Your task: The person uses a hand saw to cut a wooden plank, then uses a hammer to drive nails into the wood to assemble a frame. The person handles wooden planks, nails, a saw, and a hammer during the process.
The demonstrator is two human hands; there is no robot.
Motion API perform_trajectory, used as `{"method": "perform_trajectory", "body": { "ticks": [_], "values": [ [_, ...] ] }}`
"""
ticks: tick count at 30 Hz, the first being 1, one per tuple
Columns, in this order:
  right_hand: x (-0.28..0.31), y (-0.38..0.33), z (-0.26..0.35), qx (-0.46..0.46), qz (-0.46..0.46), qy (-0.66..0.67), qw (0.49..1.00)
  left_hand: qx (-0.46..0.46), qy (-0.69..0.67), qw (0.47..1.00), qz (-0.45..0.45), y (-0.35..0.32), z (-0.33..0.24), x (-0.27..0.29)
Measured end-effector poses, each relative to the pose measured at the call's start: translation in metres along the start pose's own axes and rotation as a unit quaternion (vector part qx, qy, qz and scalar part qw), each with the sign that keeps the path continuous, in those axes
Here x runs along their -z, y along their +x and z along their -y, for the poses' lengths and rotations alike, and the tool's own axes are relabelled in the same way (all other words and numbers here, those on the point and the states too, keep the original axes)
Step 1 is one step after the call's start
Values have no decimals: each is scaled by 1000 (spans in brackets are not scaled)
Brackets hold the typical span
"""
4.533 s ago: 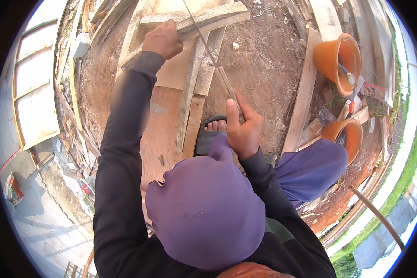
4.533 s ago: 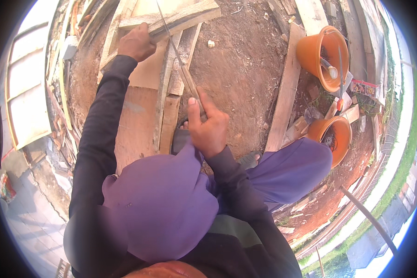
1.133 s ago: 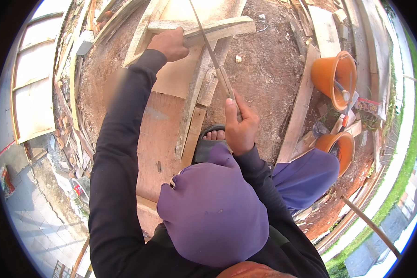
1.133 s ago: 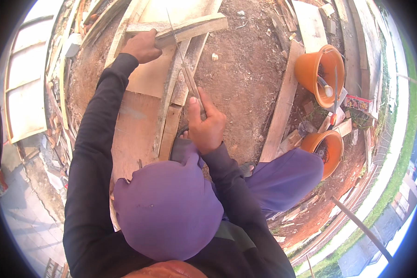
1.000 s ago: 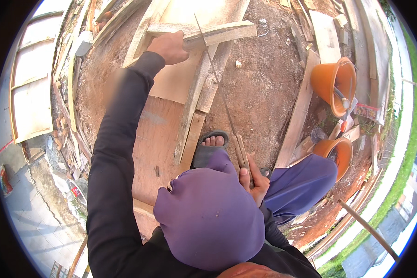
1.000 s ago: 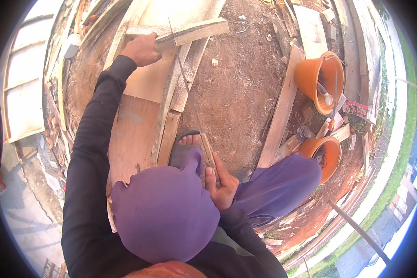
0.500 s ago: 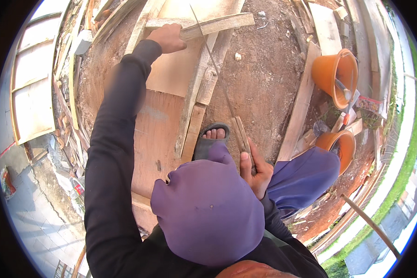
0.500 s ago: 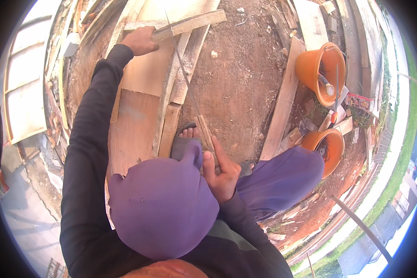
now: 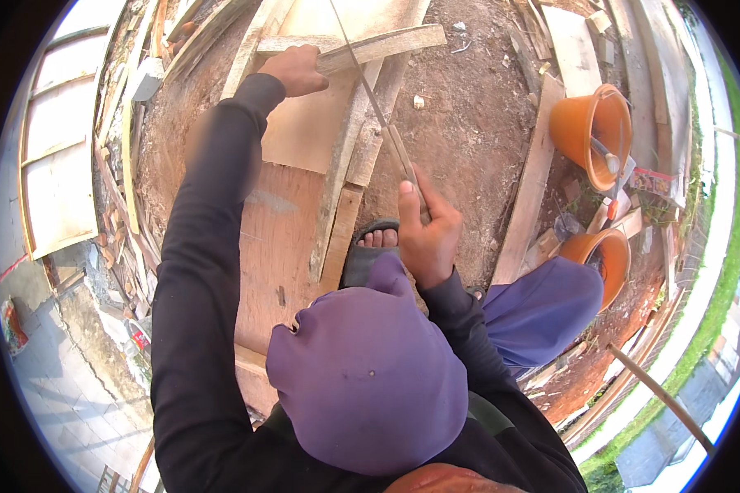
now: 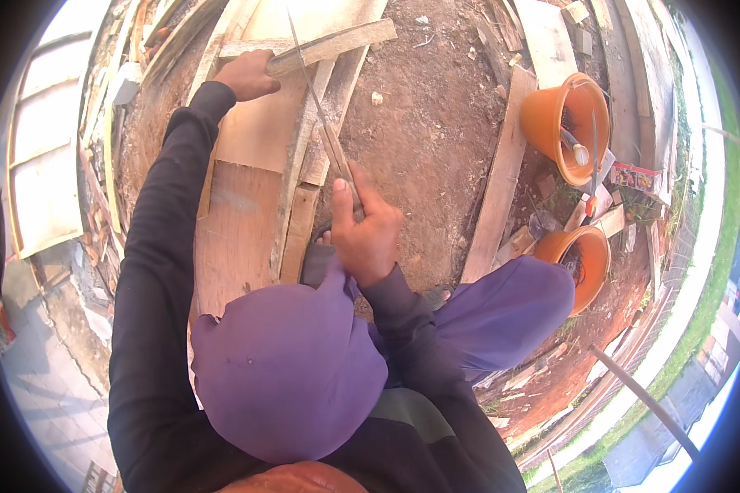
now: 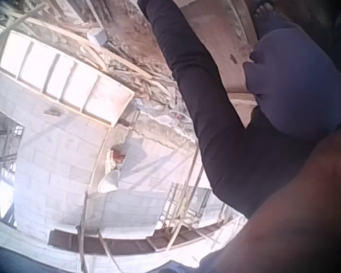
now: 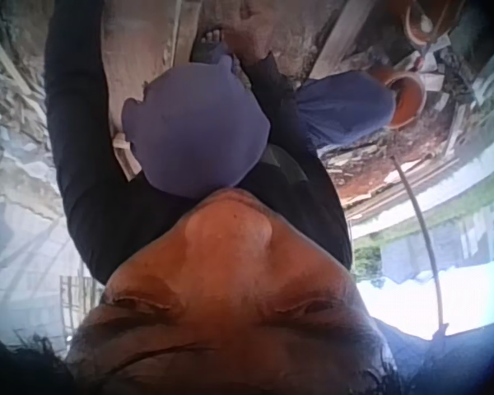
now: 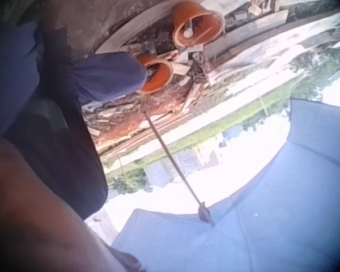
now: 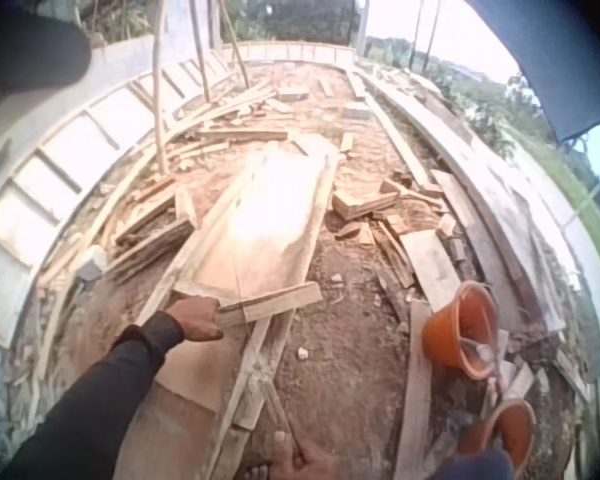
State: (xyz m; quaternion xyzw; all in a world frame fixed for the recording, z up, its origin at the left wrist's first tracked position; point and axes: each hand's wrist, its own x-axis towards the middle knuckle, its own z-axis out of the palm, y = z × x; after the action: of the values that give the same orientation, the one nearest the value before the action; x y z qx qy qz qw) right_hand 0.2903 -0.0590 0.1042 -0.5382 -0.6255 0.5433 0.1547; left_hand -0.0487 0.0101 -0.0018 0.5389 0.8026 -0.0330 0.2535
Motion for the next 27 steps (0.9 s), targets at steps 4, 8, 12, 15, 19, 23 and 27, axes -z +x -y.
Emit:
{"method": "perform_trajectory", "body": {
  "ticks": [4,8,12,15,19,23,27],
  "values": [
    [2,-21,-26,88,-26,17,996,-7,-3,1000,7,2,2,1],
    [29,-83,-57,142,-63,-24,988,-41,-28,999,-11,16,13,6],
    [3,-27,-11,13,-31,45,998,0,-134,990,44,23,16,10],
    [12,-17,-28,88,-52,-12,995,-29,-147,988,35,15,10,10],
    [20,-22,-22,109,-37,-26,993,-40,-171,982,70,13,8,12],
    [24,-38,10,129,-46,4,991,-44,-207,973,89,-2,4,26],
    [37,-53,22,52,-8,-20,998,-69,-193,970,131,-8,0,23]
  ]
}}
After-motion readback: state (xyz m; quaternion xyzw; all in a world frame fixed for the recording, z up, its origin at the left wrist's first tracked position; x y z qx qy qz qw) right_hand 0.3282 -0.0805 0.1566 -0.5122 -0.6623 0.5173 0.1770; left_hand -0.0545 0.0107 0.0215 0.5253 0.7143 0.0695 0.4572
